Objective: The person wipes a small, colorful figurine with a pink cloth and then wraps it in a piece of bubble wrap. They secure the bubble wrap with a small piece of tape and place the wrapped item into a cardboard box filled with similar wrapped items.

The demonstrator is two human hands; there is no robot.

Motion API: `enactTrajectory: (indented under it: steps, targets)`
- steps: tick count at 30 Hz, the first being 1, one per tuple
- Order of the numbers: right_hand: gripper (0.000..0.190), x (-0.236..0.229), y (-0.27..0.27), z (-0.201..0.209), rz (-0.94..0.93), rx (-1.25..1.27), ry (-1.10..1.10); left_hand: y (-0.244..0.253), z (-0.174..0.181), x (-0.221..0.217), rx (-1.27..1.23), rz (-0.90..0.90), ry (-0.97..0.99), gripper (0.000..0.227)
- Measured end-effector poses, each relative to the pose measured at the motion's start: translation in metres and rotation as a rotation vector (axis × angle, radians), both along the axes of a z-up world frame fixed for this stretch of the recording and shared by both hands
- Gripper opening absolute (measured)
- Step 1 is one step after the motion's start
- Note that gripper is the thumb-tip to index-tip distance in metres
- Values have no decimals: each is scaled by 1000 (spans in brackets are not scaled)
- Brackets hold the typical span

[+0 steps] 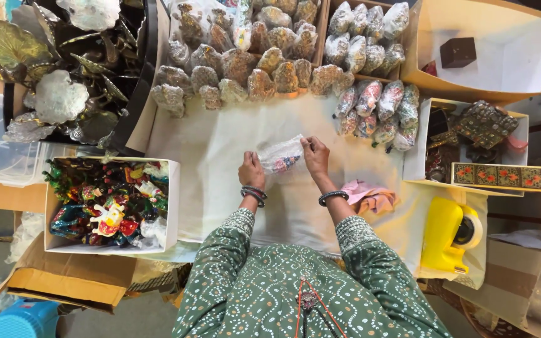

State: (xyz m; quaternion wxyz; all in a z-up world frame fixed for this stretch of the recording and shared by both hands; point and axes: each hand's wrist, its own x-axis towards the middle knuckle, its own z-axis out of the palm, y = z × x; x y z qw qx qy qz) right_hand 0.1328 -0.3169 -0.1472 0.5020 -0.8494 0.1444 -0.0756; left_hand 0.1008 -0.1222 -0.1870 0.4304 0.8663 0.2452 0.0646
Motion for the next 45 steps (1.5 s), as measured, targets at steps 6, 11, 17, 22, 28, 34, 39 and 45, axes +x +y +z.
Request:
enactTrajectory:
  steps: [6,11,17,22,28,34,39,45]
  targets:
    - [35,1,4,-37,-20,-67,-3,-6,-7,-4,209,-166,202,29]
    - [36,3,2,-44,-41,-74,30,-1,3,-1,131,-116,249,27]
    - [37,-1,-5,-50,-56,-48,24,3,92,-18,341,-71,-350,46]
    - [37,-1,-10,-47,-55,-43,1,-21,89,-25,35,-621,-299,56]
    - [22,-26,-15,36,-58,-465,-286,-28,54,-20,67,-686,-191,54]
    - [58,-40,9,94,598,-370,-365,-31,50,-19,38,-694,-192,54]
    - [58,-28,-11,11,640,-177,-131,-27,43,-15,80,-669,-160,59]
    - [36,-28,-11,-4,490,-124,109,-23,38,-13,-9,-628,-162,59]
